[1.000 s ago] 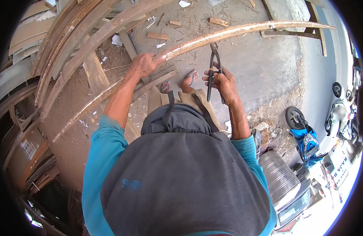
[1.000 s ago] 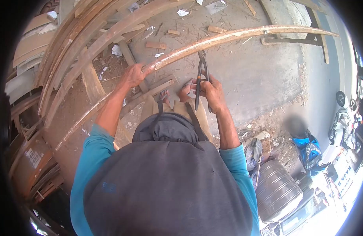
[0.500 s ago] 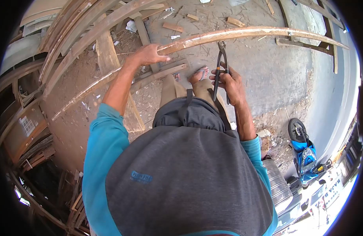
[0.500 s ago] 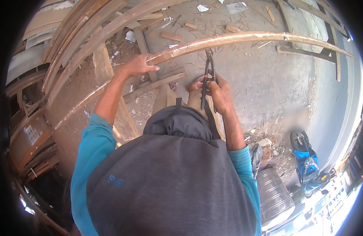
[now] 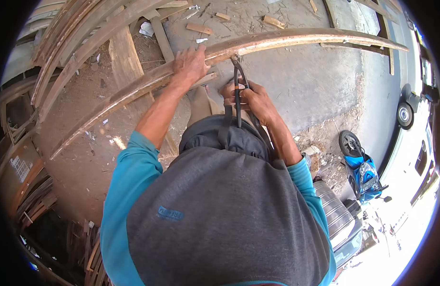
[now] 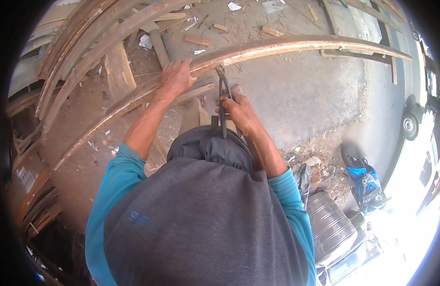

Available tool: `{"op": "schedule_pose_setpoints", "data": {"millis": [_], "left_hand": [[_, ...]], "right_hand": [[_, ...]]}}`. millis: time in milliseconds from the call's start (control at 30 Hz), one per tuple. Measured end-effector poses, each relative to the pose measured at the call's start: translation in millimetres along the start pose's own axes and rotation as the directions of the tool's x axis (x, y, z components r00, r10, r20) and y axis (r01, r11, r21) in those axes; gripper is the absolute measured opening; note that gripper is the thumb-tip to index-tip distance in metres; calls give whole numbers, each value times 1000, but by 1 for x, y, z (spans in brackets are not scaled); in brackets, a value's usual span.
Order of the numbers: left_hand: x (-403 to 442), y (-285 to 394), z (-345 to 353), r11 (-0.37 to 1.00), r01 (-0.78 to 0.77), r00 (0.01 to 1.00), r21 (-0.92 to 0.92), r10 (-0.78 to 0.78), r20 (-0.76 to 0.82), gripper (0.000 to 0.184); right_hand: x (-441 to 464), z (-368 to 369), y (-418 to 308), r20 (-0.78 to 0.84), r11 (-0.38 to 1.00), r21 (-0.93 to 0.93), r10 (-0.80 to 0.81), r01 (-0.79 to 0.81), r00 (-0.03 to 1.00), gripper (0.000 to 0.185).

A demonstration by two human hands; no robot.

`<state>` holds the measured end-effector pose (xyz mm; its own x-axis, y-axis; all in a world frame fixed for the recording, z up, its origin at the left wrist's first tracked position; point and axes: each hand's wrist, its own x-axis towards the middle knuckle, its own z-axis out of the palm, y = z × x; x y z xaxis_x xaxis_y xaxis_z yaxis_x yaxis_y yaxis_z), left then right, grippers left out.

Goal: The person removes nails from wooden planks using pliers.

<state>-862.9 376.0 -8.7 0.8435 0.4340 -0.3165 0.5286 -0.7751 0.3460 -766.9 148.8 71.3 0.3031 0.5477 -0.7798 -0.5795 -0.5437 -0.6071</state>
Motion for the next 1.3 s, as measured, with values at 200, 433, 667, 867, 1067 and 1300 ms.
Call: {"op": "schedule_pose_setpoints", "data": {"millis": [200,433,667,867,1067,1300], "left_hand": [[-2,-7,15,998,2,999,67,2,-53,61],[-5,-3,13,998,-3,994,69,11,-105,58],[0,-9,31,997,-16,985,80,29,-171,60],[4,-10,39,993,4,979,119,20,-203,53],[2,-10,38,994,0,980,106,21,-196,48],[1,-14,39,993,-11,978,114,34,-205,52]], "right_hand": [[6,23,-5,-87,951,-309,-50,21,995,41],[5,48,-3,-126,567,-818,-337,95,933,39],[16,54,17,-145,500,-863,-386,74,911,46],[13,63,19,-151,333,-943,-494,26,856,56],[19,39,26,-139,327,-945,-469,25,872,56],[22,6,21,-36,277,-956,-440,97,897,52]]}}
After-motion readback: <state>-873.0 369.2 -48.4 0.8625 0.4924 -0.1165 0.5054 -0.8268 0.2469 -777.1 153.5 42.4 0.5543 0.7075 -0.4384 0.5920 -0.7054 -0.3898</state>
